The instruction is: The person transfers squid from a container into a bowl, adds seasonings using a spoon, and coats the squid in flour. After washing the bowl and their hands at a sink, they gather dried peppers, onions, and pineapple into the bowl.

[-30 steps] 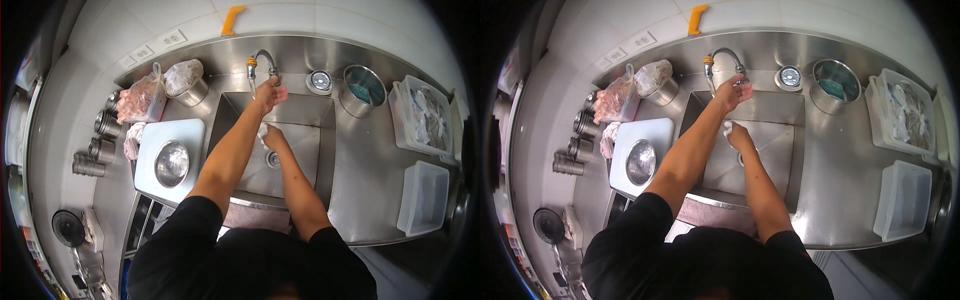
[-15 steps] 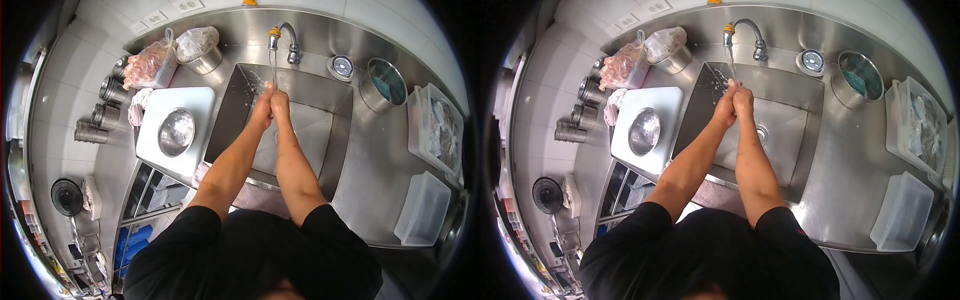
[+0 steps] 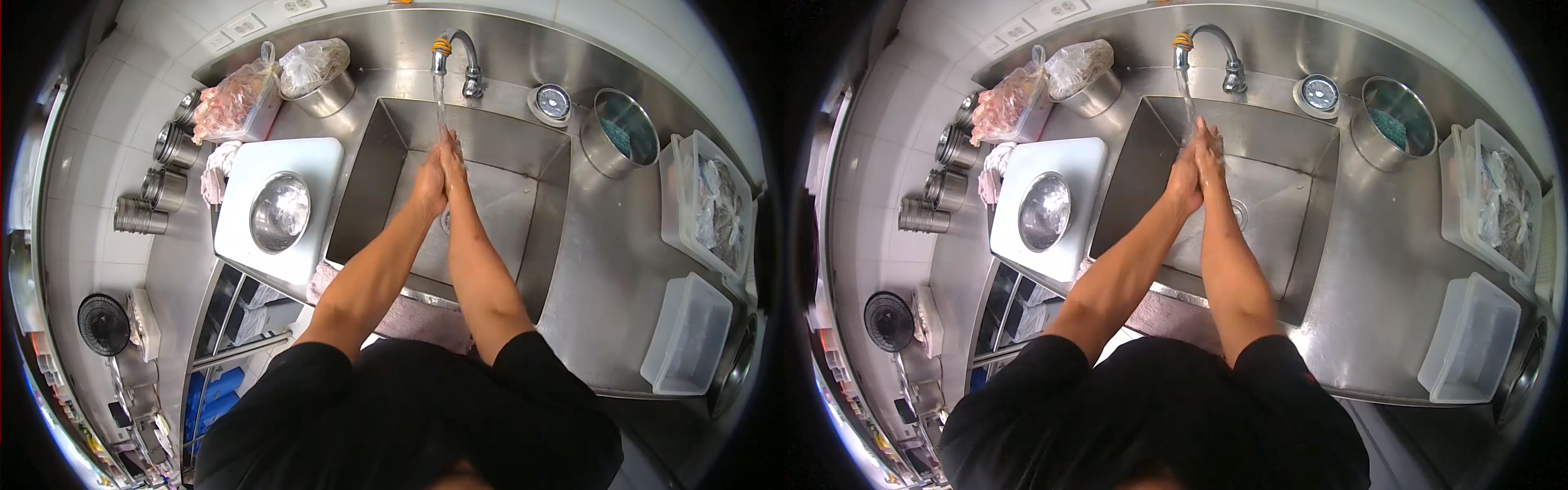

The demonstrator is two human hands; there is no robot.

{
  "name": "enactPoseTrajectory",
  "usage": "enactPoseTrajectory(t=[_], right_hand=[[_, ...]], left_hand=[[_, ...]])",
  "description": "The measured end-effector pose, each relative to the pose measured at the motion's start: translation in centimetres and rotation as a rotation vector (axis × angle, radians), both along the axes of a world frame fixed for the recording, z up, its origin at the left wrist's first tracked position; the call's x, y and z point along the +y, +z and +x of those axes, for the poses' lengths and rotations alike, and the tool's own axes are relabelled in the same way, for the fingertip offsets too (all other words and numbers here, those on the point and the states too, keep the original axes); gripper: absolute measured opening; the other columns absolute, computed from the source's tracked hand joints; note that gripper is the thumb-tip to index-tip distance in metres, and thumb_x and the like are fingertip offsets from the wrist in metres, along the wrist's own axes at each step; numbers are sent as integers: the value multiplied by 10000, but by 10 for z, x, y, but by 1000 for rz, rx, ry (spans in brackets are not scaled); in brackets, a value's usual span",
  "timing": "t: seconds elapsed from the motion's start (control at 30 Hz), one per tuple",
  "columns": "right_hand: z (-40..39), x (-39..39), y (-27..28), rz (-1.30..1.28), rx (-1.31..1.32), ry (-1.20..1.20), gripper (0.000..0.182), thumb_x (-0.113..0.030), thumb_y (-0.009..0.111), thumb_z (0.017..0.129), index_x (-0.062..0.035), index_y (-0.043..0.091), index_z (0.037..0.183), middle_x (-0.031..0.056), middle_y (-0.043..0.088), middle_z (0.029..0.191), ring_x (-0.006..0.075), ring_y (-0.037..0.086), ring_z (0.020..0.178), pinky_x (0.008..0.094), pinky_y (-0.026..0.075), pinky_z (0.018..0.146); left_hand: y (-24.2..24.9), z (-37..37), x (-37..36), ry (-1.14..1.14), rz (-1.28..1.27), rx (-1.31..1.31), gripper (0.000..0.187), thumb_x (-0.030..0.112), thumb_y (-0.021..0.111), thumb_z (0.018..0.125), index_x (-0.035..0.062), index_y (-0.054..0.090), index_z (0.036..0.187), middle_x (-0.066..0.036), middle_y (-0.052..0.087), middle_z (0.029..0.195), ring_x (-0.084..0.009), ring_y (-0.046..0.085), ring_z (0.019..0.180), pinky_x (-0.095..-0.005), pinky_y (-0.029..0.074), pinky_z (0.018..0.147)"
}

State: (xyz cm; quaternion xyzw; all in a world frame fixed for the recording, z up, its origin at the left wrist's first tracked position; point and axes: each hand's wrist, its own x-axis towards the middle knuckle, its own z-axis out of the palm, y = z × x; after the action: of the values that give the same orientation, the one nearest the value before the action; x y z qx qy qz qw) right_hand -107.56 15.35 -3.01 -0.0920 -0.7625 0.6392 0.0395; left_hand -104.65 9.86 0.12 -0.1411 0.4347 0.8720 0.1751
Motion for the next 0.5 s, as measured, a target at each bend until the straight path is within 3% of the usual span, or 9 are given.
enactPoseTrajectory(t=[0.03,0.07,0.17,0.2,0.33,0.37,0.43,0.47,0.5], right_hand=[[-13,-1,-5,104,-19,-13,573,-454,258,1030,-101,442,1442,173,362,1526,386,275,1427,444,288,1145],[-24,-6,-13,172,44,-95,482,-403,361,1015,-129,513,1382,162,437,1477,380,389,1364,450,341,1108],[-22,-14,2,65,84,-108,487,-442,489,982,-127,561,1348,219,569,1333,408,514,1255,432,403,1054],[-20,-25,-1,101,192,-227,382,-369,516,983,-73,647,1185,199,674,1151,397,638,1051,443,497,893],[14,-21,21,-167,248,-220,382,-311,511,969,-18,629,1183,205,692,999,375,648,949,460,494,828],[11,-13,20,-205,131,-169,368,-320,507,976,-24,642,1147,207,690,1025,380,651,950,454,499,818],[5,7,13,-280,-108,-62,357,-339,497,990,-36,666,1076,212,685,1079,391,657,953,443,509,797],[5,7,8,-353,-3,-127,413,-329,452,984,14,654,1097,251,685,926,395,663,881,464,504,792],[8,9,6,-195,-17,-128,407,-320,452,983,11,653,1105,255,684,943,400,661,898,458,505,798]], left_hand=[[1,9,-1,20,15,-18,495,412,365,1047,103,417,1430,-123,513,1351,-287,519,1177,-438,470,961],[2,20,-2,40,30,-31,503,435,359,1046,95,437,1407,-115,539,1306,-276,531,1146,-443,477,946],[23,32,-4,61,104,-113,596,549,313,1024,97,459,1383,-112,544,1312,-298,529,1160,-499,484,941],[3,14,-14,22,164,-90,605,565,297,1020,111,465,1382,-116,545,1314,-305,537,1157,-502,486,943],[-15,-26,-24,32,305,-67,590,623,309,994,137,584,1183,-79,646,1086,-274,611,941,-432,530,833],[-23,-37,-26,22,332,-60,565,615,332,995,139,604,1127,-72,665,1045,-259,627,883,-416,538,800],[-29,-45,-22,-483,577,196,556,614,455,954,116,630,1127,-75,653,1043,-255,628,949,-414,514,833],[-36,-41,-13,-298,156,80,529,596,506,941,110,635,1107,-79,659,1029,-247,635,927,-410,518,802],[-8,-27,1,-110,-261,-37,506,578,556,929,104,639,1086,-84,665,1015,-239,643,906,-406,522,771]])
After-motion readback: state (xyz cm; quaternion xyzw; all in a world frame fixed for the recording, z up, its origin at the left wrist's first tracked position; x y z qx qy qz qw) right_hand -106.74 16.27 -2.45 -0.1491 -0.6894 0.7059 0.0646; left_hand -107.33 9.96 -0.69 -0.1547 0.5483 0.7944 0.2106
